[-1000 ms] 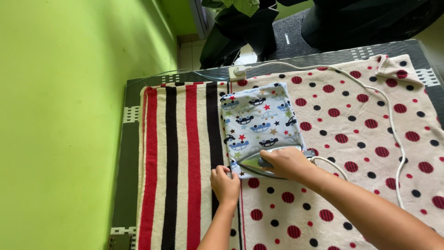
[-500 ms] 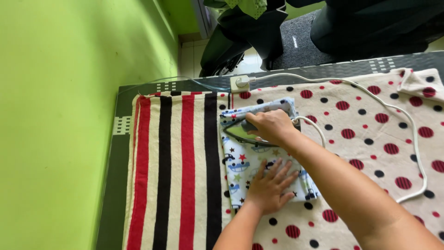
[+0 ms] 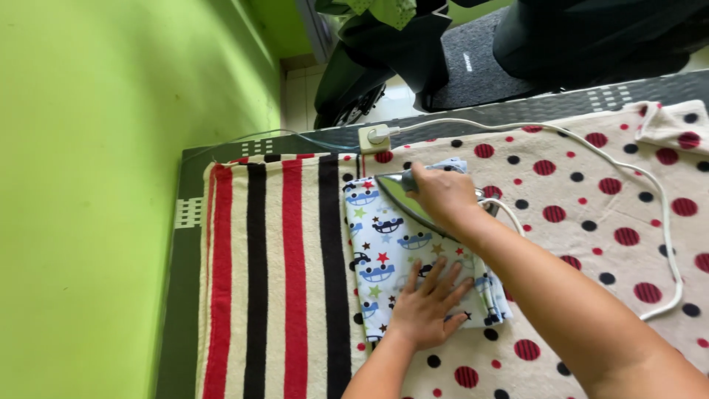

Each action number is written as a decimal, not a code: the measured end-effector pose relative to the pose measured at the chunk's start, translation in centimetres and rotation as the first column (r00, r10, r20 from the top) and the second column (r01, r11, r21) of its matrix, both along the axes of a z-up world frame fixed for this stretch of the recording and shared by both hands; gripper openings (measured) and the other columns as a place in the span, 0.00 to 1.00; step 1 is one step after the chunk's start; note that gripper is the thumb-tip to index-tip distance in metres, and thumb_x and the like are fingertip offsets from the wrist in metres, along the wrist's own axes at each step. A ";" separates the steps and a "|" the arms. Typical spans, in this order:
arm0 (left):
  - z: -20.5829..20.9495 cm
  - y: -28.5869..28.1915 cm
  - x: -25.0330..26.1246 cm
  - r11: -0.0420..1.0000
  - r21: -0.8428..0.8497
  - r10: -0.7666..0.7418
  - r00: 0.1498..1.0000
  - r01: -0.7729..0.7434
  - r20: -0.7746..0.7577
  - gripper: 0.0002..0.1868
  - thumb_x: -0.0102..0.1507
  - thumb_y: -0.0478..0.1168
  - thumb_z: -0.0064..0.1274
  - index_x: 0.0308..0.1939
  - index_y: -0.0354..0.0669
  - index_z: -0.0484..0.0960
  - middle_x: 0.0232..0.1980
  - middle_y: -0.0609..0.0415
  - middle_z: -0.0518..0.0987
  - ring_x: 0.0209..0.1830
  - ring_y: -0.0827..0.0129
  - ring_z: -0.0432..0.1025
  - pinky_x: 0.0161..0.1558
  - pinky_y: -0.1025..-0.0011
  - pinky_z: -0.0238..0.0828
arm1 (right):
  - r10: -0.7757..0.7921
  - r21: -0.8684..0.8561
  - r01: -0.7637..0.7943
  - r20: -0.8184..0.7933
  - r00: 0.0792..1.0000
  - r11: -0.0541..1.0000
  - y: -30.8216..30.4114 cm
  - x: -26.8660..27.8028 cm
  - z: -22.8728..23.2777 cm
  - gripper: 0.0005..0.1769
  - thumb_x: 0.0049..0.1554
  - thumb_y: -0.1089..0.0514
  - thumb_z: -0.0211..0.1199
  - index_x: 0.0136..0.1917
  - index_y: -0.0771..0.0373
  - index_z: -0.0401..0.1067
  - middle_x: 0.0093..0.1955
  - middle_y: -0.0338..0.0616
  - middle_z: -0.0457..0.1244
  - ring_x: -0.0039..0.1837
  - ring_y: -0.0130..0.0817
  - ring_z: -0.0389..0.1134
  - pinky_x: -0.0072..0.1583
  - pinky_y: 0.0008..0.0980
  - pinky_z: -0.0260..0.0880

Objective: Ironing and folding a small blanket and a pair of jeans.

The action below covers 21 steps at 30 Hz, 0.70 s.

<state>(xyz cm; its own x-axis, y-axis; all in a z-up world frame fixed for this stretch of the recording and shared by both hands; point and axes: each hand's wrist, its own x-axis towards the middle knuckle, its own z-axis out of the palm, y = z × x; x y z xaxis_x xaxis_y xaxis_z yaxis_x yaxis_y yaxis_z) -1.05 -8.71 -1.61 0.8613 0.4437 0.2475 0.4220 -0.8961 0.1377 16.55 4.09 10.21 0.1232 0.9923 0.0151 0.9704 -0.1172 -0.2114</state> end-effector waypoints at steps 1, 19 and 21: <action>0.0 0.0 0.1 1.000 -0.002 -0.006 1.000 0.006 0.002 0.34 0.67 0.64 0.43 0.77 0.63 0.68 0.84 0.57 0.54 0.86 0.58 0.41 0.81 0.45 0.26 | -0.006 -0.002 0.006 0.002 1.000 1.000 -0.6 1.0 0.0 0.21 0.57 0.41 0.66 0.50 0.59 0.67 0.40 0.47 0.71 0.43 0.47 0.74 0.41 0.47 0.71; -2.5 -5.4 7.9 0.989 0.077 0.136 0.984 -0.127 -0.118 0.45 0.57 0.63 0.53 0.68 0.34 0.70 0.71 0.42 0.66 0.69 0.53 0.59 0.65 0.48 0.51 | -0.389 -0.003 0.391 -0.115 0.914 0.920 -9.4 12.1 -1.1 0.21 0.56 0.42 0.68 0.52 0.57 0.70 0.43 0.55 0.71 0.48 0.57 0.73 0.48 0.54 0.71; -3.4 -5.1 9.0 0.972 0.122 0.220 0.963 -0.202 -0.157 0.34 0.57 0.55 0.54 0.62 0.38 0.75 0.64 0.46 0.70 0.61 0.55 0.63 0.57 0.48 0.57 | -0.406 -0.053 0.403 -0.078 0.911 0.914 -11.3 13.7 -1.7 0.21 0.57 0.40 0.67 0.53 0.56 0.71 0.43 0.54 0.71 0.48 0.55 0.74 0.48 0.54 0.71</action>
<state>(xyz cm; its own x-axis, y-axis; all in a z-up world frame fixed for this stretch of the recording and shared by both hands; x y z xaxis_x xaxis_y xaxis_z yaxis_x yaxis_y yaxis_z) 7.92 -13.80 -5.01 0.7839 0.5994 0.1620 0.6123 -0.7896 -0.0408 30.21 -7.22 8.50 0.5131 0.8570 -0.0473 0.8168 -0.5045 -0.2797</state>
